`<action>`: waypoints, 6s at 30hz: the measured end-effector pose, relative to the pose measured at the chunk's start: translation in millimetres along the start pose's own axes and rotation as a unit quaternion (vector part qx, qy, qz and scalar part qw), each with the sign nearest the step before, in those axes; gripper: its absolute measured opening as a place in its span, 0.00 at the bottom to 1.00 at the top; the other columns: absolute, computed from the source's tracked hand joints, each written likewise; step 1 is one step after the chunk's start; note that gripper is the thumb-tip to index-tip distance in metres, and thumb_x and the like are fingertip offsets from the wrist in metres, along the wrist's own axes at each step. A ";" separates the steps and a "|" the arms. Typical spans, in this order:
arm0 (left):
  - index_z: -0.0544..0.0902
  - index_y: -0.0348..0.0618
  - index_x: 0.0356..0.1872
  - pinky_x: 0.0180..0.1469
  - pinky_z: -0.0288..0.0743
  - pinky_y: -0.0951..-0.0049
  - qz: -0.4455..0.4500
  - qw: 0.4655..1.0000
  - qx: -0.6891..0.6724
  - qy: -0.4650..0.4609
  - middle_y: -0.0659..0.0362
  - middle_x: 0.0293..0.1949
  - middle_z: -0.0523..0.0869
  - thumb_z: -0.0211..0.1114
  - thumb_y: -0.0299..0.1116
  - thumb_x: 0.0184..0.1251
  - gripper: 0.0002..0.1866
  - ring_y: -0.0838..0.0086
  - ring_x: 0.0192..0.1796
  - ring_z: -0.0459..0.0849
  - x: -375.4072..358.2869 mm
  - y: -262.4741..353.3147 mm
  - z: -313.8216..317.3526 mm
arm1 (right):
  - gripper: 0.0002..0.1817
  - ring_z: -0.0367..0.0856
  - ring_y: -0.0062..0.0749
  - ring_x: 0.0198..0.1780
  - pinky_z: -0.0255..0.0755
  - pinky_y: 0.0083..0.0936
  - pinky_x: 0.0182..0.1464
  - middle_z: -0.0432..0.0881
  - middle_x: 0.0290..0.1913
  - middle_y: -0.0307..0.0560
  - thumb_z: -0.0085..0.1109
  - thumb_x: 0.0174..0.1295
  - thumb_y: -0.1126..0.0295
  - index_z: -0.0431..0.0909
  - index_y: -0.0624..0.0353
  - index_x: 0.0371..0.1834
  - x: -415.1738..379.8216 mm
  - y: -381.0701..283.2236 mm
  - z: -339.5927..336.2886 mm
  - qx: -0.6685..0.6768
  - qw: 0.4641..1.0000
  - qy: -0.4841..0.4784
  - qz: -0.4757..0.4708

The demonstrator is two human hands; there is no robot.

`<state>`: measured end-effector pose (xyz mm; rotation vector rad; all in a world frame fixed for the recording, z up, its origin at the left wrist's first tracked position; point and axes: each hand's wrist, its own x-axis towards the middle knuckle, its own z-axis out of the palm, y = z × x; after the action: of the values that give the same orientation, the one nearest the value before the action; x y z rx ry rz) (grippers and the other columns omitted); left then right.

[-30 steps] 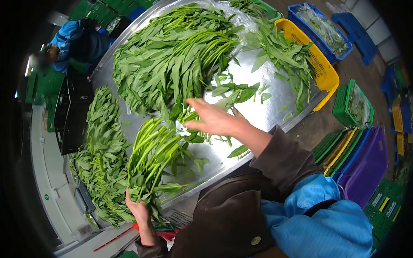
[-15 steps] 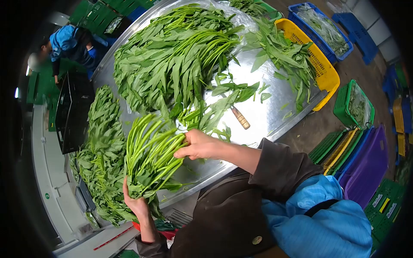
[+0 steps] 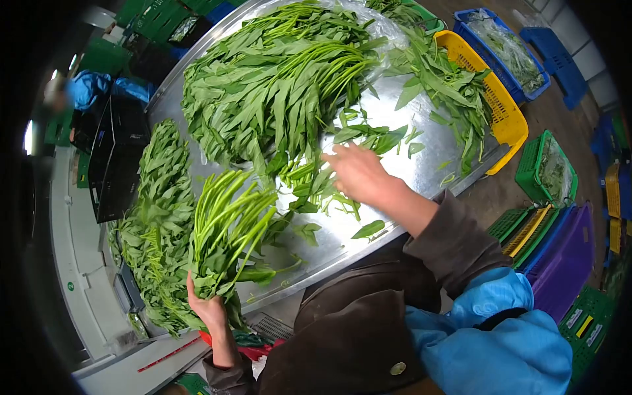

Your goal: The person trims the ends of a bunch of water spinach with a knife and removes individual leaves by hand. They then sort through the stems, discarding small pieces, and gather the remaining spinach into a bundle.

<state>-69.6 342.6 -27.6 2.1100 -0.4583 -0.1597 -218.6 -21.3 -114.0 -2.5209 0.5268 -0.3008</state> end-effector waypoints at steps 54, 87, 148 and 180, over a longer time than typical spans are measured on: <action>0.77 0.32 0.51 0.52 0.74 0.70 -0.244 0.942 -0.157 -0.166 0.55 0.44 0.84 0.68 0.14 0.39 0.29 0.67 0.43 0.83 13.4 33.1 -8.0 | 0.22 0.86 0.29 0.32 0.77 0.25 0.33 0.85 0.37 0.52 0.61 0.63 0.58 0.77 0.65 0.53 3.0 -50.3 1.0 0.514 0.846 -0.120 0.071; 0.73 0.28 0.56 0.49 0.82 0.59 -0.381 0.843 -0.307 -0.224 0.46 0.46 0.83 0.66 0.15 0.43 0.31 0.57 0.45 0.85 17.4 20.6 -11.3 | 0.27 0.84 0.43 0.42 0.76 0.36 0.44 0.85 0.38 0.53 0.51 0.67 0.47 0.80 0.62 0.49 31.5 -43.4 9.7 0.257 0.951 -0.127 0.120; 0.72 0.29 0.57 0.47 0.82 0.62 -0.406 0.832 -0.336 -0.174 0.49 0.46 0.83 0.63 0.17 0.44 0.31 0.61 0.42 0.85 -10.4 -30.4 -14.7 | 0.20 0.78 0.22 0.17 0.72 0.21 0.23 0.83 0.24 0.44 0.54 0.67 0.53 0.81 0.62 0.34 29.5 -32.9 -0.8 0.485 0.828 0.001 0.279; 0.73 0.27 0.54 0.44 0.83 0.59 -0.395 0.808 -0.405 -0.164 0.45 0.43 0.84 0.64 0.25 0.49 0.28 0.57 0.39 0.86 -0.9 4.1 -15.5 | 0.19 0.84 0.29 0.31 0.80 0.23 0.29 0.84 0.40 0.52 0.59 0.65 0.64 0.76 0.71 0.49 -17.7 -84.3 57.3 0.517 0.705 -0.404 0.269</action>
<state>-67.0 353.1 -15.7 1.2817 0.3112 -1.0247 -190.7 78.3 -116.9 -1.1056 0.4798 0.5843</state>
